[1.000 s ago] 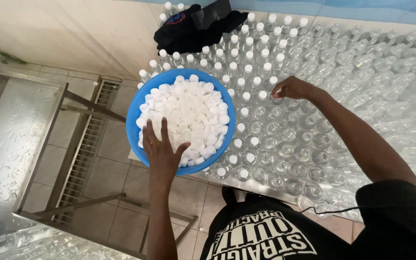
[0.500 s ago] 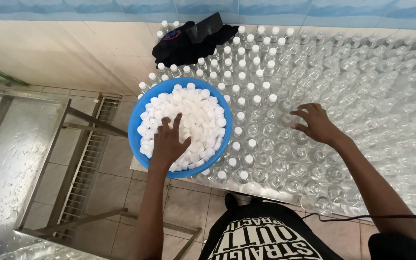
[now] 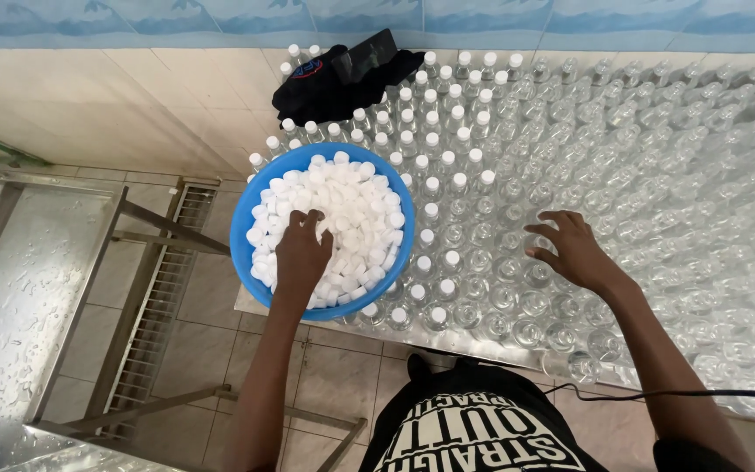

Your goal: Placing plastic caps onto the necks of water bottles arranged in a large grid on a table.

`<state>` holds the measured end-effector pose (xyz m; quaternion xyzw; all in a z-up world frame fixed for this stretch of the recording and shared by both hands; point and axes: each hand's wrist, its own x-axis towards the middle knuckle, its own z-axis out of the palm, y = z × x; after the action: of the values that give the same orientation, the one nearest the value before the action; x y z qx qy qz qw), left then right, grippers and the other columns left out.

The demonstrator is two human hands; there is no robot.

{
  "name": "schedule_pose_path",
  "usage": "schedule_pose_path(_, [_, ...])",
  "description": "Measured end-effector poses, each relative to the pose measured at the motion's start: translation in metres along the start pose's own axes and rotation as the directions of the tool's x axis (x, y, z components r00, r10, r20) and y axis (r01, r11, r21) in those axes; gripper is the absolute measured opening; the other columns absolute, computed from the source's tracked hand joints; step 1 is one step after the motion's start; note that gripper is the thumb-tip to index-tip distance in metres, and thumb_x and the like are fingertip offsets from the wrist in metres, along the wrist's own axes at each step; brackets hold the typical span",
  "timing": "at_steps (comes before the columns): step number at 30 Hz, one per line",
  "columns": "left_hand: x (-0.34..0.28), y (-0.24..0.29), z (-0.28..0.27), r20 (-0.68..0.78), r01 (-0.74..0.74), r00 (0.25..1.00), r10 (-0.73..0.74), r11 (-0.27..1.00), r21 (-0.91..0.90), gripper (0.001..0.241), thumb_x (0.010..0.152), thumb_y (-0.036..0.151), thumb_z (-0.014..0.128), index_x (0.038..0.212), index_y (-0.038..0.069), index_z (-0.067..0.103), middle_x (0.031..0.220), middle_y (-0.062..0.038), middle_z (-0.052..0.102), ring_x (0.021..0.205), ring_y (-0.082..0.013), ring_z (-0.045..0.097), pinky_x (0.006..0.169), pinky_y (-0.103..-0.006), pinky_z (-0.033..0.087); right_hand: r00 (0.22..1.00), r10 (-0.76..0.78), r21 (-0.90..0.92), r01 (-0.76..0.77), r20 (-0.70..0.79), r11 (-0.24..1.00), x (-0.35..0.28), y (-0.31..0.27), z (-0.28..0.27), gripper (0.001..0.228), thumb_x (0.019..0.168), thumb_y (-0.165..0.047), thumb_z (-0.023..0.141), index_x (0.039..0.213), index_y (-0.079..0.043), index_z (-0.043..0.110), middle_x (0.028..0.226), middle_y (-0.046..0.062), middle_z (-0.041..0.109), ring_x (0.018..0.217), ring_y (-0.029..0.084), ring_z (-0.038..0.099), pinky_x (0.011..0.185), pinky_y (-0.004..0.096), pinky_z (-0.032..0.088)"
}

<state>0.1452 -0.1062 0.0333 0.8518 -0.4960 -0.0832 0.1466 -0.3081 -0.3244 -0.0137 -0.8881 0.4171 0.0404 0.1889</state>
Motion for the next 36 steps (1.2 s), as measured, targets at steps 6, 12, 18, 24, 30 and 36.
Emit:
schedule_pose_path(6, [0.004, -0.013, -0.001, -0.058, 0.056, 0.996, -0.062, 0.993, -0.1, 0.022, 0.107, 0.025, 0.058, 0.127, 0.019, 0.067, 0.113, -0.01, 0.065, 0.096, -0.0338, 0.078, 0.082, -0.0562, 0.066, 1.0, 0.015, -0.011, -0.015, 0.006, 1.0, -0.006, -0.008, -0.004, 0.05, 0.108, -0.051, 0.061, 0.153, -0.03, 0.064, 0.162, 0.007, 0.053, 0.159, 0.04, 0.04, 0.126, 0.056, 0.04])
schedule_pose_path(12, [-0.025, 0.021, -0.059, -0.102, 0.043, 0.987, -0.125, 0.812, -0.582, 0.033, 0.11, 0.016, 0.052, 0.136, 0.019, 0.072, 0.119, -0.015, 0.072, 0.11, -0.0372, 0.074, 0.102, -0.0563, 0.057, 0.999, -0.001, -0.018, 0.002, 0.05, 1.0, -0.01, -0.011, 0.009, 0.049, 0.108, -0.053, 0.061, 0.15, -0.029, 0.066, 0.162, 0.008, 0.053, 0.159, 0.039, 0.04, 0.125, 0.055, 0.041])
schedule_pose_path(18, [-0.044, 0.029, -0.054, -0.068, 0.05, 0.979, -0.191, 0.55, -0.834, 0.028, 0.105, 0.019, 0.057, 0.123, 0.013, 0.077, 0.085, -0.012, 0.066, 0.065, -0.0147, 0.055, 0.062, -0.034, 0.051, 0.996, -0.009, -0.021, 0.011, 0.089, 1.0, -0.012, -0.012, 0.021, 0.05, 0.108, -0.053, 0.06, 0.151, -0.029, 0.065, 0.161, 0.009, 0.054, 0.158, 0.04, 0.041, 0.124, 0.056, 0.042])
schedule_pose_path(24, [-0.061, 0.029, -0.053, -0.024, 0.059, 0.979, -0.2, 0.399, -0.915, 0.027, 0.107, 0.016, 0.058, 0.125, 0.006, 0.075, 0.095, -0.015, 0.063, 0.078, -0.0168, 0.063, 0.062, -0.031, 0.054, 0.996, -0.028, -0.02, 0.03, 0.087, 0.999, -0.015, -0.027, 0.023, 0.048, 0.108, -0.05, 0.061, 0.148, -0.025, 0.068, 0.158, 0.011, 0.058, 0.156, 0.039, 0.045, 0.124, 0.056, 0.042])
schedule_pose_path(30, [-0.087, 0.061, -0.055, 0.063, 0.078, 0.992, -0.111, 0.141, -0.987, 0.04, 0.104, 0.021, 0.061, 0.136, -0.001, 0.07, 0.088, -0.012, 0.062, 0.078, -0.0169, 0.062, 0.06, -0.0294, 0.054, 0.972, -0.099, 0.206, 0.144, -0.214, 0.968, -0.029, -0.082, -0.017, 0.041, 0.108, -0.037, 0.067, 0.144, -0.016, 0.072, 0.14, 0.013, 0.07, 0.141, 0.037, 0.061, 0.12, 0.052, 0.048])
schedule_pose_path(36, [-0.121, 0.119, -0.022, 0.25, 0.258, 0.96, 0.128, -0.057, -0.964, 0.044, 0.102, 0.031, 0.067, 0.133, -0.001, 0.073, 0.081, -0.013, 0.066, 0.07, -0.0171, 0.068, 0.056, -0.0286, 0.057, 0.884, -0.302, 0.501, 0.453, -0.356, 0.737, -0.053, -0.159, -0.036, 0.051, 0.097, -0.031, 0.079, 0.143, -0.012, 0.072, 0.137, 0.016, 0.07, 0.136, 0.041, 0.063, 0.116, 0.055, 0.049])
